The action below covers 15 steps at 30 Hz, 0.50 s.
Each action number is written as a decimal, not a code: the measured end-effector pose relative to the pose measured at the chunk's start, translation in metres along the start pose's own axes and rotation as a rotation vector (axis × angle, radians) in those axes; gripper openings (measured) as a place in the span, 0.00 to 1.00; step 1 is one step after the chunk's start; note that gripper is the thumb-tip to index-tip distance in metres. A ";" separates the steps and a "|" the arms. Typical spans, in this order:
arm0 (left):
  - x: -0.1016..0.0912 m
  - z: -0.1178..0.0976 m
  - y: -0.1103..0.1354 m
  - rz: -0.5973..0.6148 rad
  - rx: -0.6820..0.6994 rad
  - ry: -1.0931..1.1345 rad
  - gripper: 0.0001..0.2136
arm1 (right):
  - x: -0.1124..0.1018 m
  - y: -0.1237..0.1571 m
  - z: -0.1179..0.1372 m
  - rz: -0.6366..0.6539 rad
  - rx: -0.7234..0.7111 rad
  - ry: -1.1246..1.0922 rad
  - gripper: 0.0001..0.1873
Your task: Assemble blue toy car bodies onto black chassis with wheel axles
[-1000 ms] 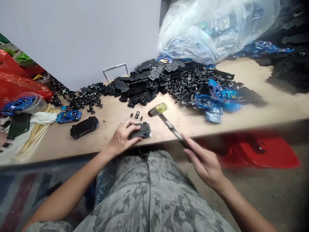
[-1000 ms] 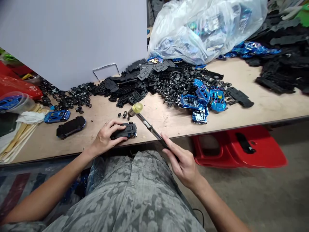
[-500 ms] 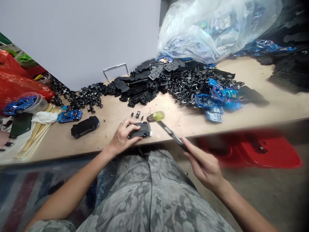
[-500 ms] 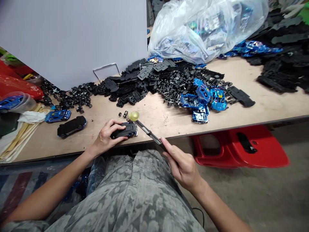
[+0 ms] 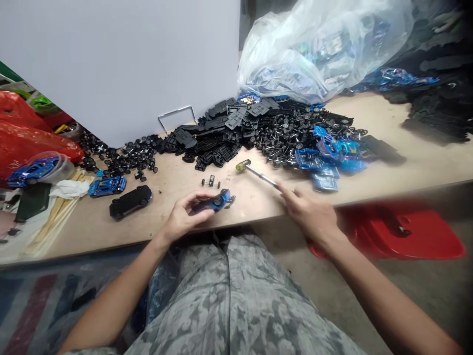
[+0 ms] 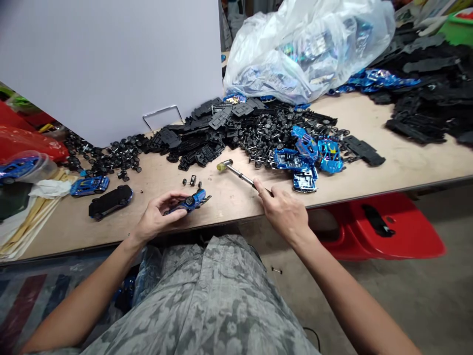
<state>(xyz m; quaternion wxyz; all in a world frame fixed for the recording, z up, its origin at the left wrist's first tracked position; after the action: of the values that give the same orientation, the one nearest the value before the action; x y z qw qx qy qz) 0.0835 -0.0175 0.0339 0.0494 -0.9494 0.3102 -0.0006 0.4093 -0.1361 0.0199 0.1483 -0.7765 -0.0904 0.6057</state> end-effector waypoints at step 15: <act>0.012 -0.001 -0.024 0.305 -0.714 0.609 0.23 | -0.043 -0.068 0.066 0.008 -0.587 -1.328 0.25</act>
<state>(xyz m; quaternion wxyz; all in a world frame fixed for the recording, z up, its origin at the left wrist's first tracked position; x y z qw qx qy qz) 0.1073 -0.0053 0.0369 -0.3723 -0.8075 0.4269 -0.1648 0.3371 -0.0777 0.0680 -0.1548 -0.2531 -0.3173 0.9007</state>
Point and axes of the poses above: each hand's wrist, its own y-axis away from the middle knuckle, its own x-axis out of the palm, z = x × y, the point moved 1 cm from there along -y, towards the middle knuckle, and after that the axes turned 14 degrees about y, right-handed, at the moved point
